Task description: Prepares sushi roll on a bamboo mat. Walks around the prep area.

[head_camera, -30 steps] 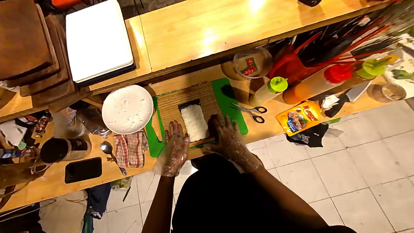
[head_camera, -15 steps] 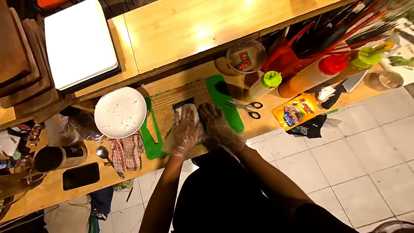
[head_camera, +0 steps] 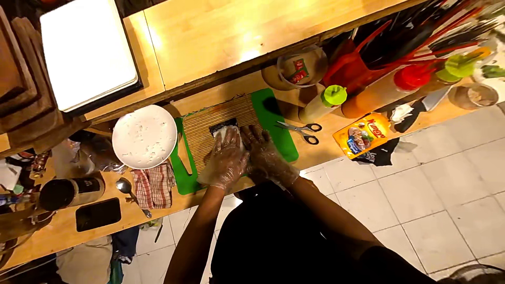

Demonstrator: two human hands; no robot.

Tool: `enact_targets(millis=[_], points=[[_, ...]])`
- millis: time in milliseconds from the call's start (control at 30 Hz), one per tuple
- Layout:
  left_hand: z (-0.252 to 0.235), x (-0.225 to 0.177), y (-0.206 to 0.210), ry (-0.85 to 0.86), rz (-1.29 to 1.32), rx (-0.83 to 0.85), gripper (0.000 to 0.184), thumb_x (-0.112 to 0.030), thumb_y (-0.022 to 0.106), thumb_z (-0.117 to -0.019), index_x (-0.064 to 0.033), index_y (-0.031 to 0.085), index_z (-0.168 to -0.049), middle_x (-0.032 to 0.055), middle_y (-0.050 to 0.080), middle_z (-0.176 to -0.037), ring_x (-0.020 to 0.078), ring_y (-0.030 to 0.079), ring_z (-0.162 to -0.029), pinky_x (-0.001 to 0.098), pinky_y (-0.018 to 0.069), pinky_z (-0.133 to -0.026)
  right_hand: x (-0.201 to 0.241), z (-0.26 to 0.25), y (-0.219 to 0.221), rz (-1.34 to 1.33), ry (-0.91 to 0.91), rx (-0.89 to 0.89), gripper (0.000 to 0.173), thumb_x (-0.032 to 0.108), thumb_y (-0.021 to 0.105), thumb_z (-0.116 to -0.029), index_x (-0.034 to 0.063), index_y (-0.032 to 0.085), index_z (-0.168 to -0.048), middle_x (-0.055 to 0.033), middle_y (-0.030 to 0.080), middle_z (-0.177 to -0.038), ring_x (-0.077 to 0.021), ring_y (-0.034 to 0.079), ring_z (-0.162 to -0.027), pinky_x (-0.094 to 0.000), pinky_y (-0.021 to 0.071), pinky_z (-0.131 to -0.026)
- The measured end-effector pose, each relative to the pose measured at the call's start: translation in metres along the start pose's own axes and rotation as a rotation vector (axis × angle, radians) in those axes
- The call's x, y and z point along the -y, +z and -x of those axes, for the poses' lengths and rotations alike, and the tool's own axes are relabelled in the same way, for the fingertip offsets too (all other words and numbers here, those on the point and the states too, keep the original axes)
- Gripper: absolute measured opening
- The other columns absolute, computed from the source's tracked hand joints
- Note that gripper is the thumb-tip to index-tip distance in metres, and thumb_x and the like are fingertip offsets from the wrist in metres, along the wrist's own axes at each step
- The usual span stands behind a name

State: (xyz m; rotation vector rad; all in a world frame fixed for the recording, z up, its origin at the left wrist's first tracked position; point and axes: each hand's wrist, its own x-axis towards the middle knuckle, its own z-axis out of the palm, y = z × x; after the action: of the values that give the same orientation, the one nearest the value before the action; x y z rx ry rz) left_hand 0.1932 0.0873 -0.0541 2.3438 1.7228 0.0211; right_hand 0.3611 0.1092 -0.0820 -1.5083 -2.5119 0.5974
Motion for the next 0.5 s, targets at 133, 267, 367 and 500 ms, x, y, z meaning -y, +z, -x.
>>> enact_targets(millis=[133,267,367,500], points=[[0.016,0.009,-0.001,-0.077,0.074,-0.082,0.072,-0.050,0.025,-0.1073,-0.0059,0.019,-0.164,0.0090,0.012,-0.172,0.0246,0.005,-0.160,0.0566,0.0052,-0.128,0.005,-0.003,-0.010,-0.010,0.008,-0.025,0.134,0.088,0.065,-0.0644,0.0096,0.023,-0.164,-0.0119,0.019,-0.171,-0.0349,0.015,-0.158,-0.0643,0.0087,-0.124],[0.040,0.035,0.004,-0.181,0.220,-0.182,0.067,-0.045,0.021,-0.1084,-0.0051,0.021,-0.163,0.0127,0.014,-0.171,0.0277,0.008,-0.159,0.0567,0.0071,-0.128,0.011,0.003,0.002,0.049,-0.022,-0.059,0.137,0.098,0.048,-0.0684,0.0061,0.016,-0.165,-0.0145,0.014,-0.172,-0.0349,0.010,-0.159,-0.0607,0.0034,-0.127],[0.053,0.049,0.004,-0.260,0.274,-0.177,0.066,-0.042,0.020,-0.1090,-0.0047,0.021,-0.163,0.0116,0.015,-0.171,0.0259,0.007,-0.159,0.0547,0.0058,-0.128,0.013,0.008,0.008,0.049,-0.050,-0.139,0.131,0.092,0.054,-0.0726,0.0054,0.020,-0.164,-0.0158,0.019,-0.171,-0.0341,0.015,-0.158,-0.0573,0.0080,-0.128],[0.052,0.057,0.011,-0.298,0.324,-0.149,0.063,-0.040,0.019,-0.1094,-0.0065,0.023,-0.163,0.0084,0.014,-0.172,0.0229,0.004,-0.160,0.0520,0.0058,-0.129,0.023,0.003,-0.008,0.098,0.028,-0.046,0.130,0.094,0.049,-0.0728,0.0068,0.020,-0.164,-0.0131,0.019,-0.171,-0.0338,0.013,-0.159,-0.0615,0.0062,-0.127]])
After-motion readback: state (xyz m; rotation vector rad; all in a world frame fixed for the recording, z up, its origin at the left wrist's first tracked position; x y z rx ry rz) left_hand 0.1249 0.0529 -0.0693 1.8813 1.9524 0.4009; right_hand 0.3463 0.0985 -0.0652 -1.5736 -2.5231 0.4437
